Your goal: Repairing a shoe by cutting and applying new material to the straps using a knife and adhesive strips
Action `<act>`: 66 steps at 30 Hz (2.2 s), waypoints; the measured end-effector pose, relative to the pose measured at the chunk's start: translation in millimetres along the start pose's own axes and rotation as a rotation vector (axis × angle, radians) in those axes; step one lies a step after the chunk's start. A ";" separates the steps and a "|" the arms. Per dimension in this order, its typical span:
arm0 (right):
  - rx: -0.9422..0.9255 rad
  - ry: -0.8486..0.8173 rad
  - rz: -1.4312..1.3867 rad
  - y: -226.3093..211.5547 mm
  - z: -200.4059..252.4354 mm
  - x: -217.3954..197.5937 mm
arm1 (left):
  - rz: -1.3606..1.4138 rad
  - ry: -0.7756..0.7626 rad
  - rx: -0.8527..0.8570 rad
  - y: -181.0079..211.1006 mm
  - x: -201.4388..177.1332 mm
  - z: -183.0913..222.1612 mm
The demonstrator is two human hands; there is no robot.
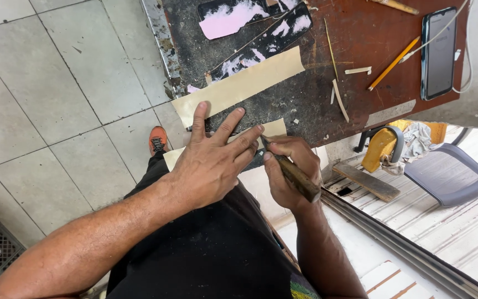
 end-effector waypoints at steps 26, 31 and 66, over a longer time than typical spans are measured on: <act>-0.039 -0.034 0.067 -9.0 5.9 -0.9 | 0.005 0.028 -0.029 -3.5 -2.5 3.2; -0.035 -0.028 0.057 -7.0 9.8 -4.4 | 0.008 0.040 -0.028 -3.1 -4.2 4.3; -0.064 0.169 -0.129 -6.2 20.5 4.5 | 0.035 0.166 0.013 -11.7 -3.8 29.3</act>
Point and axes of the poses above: each hand's wrist, its own z-axis away from the middle knuckle, its own x-axis out of the palm, y = z × x, the point moved 10 cm from there along -z, towards the middle knuckle, and after that the axes turned 5 degrees about -x, right-handed, at the moved point
